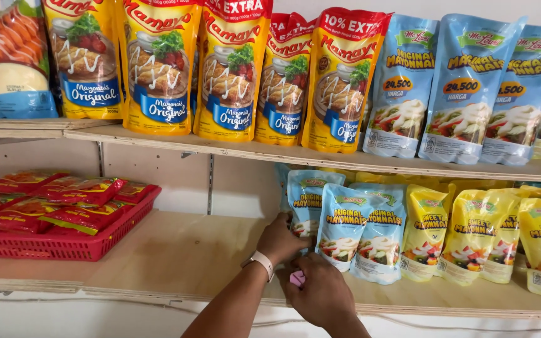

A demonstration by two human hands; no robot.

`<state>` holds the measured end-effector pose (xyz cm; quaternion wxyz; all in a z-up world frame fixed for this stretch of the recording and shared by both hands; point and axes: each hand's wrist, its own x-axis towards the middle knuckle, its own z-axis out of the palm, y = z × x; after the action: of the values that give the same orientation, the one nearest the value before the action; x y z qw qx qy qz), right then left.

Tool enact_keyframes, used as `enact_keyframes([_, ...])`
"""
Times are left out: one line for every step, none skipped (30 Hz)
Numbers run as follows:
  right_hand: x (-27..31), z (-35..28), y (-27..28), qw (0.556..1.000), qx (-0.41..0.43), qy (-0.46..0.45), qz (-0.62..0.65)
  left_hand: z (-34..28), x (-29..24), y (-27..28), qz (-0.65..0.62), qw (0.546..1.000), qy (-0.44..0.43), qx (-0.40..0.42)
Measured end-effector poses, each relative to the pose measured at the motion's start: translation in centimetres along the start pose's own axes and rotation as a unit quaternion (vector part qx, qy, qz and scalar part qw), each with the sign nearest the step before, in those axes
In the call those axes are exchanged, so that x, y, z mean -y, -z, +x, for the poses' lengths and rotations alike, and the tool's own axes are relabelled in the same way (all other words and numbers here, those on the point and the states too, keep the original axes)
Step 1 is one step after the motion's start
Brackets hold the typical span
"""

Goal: Wiping and arranging pouches of mayonnaise on a store shelf.

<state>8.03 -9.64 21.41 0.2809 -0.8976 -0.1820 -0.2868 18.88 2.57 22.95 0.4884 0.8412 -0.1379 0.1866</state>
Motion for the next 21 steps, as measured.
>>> enact_keyframes([0.1,0.0,0.2,1.000,0.001,0.000,0.001,0.3,1.0,-0.4,0.001,1.000,0.002,0.000])
enact_keyframes([0.3,0.0,0.3,1.000,0.004,-0.004,0.016,0.6,2.1,-0.8,-0.024,1.000,-0.010,-0.001])
enact_keyframes([0.5,0.0,0.4,0.999,0.008,-0.009,0.031,0.8,3.2,-1.1,-0.047,0.999,-0.020,-0.002])
enact_keyframes([0.4,-0.1,0.3,0.999,0.010,-0.011,0.033,0.7,3.7,-1.2,-0.046,0.999,-0.017,-0.001])
enact_keyframes([0.2,-0.1,0.2,1.000,0.008,-0.009,0.010,0.7,4.2,-1.3,-0.017,1.000,-0.008,0.012])
enact_keyframes([0.1,-0.1,0.1,1.000,0.007,-0.007,-0.013,0.7,4.6,-1.3,0.012,1.000,0.002,0.025])
enact_keyframes([0.6,-0.2,0.4,1.000,0.007,-0.007,-0.011,0.3,4.3,-1.0,0.014,1.000,0.003,0.025])
enact_keyframes([1.1,-0.3,0.7,0.999,-0.006,-0.034,0.010,-0.1,4.1,-0.7,0.060,0.998,0.000,0.028])
enact_keyframes([1.6,-0.5,1.1,0.997,-0.019,-0.061,0.030,-0.6,3.8,-0.5,0.106,0.994,-0.002,0.031])
enact_keyframes([0.9,-0.8,0.3,0.997,-0.017,-0.063,0.032,-1.1,4.0,-0.8,0.107,0.994,0.001,0.033])
enact_keyframes([0.1,-0.8,-0.3,0.996,-0.065,-0.046,0.030,-1.0,3.9,-0.9,0.086,0.995,-0.017,-0.036])
enact_keyframes([-0.6,-0.8,-0.9,0.993,-0.113,-0.030,0.028,-1.0,3.8,-1.1,0.064,0.992,-0.036,-0.105])
enact_keyframes([-0.8,-0.6,-1.0,0.992,-0.118,-0.026,0.029,-1.6,1.9,-0.7,0.065,0.991,-0.041,-0.109])
enact_keyframes([-1.0,-0.3,-1.1,0.990,-0.134,-0.030,0.035,-2.2,0.1,-0.4,0.059,0.980,-0.091,-0.168])
enact_keyframes([-1.2,-0.6,-1.3,0.988,-0.146,-0.039,0.042,-3.2,-1.5,-0.3,0.052,0.964,-0.136,-0.222])
enact_keyframes([-1.5,-0.5,-1.4,0.987,-0.147,-0.039,0.043,-3.0,-3.1,-0.3,0.053,0.964,-0.137,-0.222])
enact_keyframes([-1.9,-0.5,-1.5,0.984,-0.165,-0.033,0.064,-2.7,-4.7,-0.5,-0.025,0.964,-0.143,-0.222])
enact_keyframes([-2.3,-0.5,-1.7,0.979,-0.184,-0.027,0.085,-2.5,-6.3,-0.7,-0.103,0.959,-0.147,-0.221])
enact_keyframes([-2.1,-0.5,-1.5,0.979,-0.184,-0.028,0.084,-2.1,-7.0,-1.0,-0.104,0.959,-0.147,-0.219])
enact_keyframes([-2.0,-0.5,-1.3,0.980,-0.170,-0.021,0.105,-1.6,-7.8,-1.3,-0.185,0.957,-0.144,-0.169])
enact_keyframes([-1.9,-0.5,-1.2,0.980,-0.156,-0.015,0.126,-1.1,-8.6,-1.7,-0.265,0.947,-0.140,-0.117])
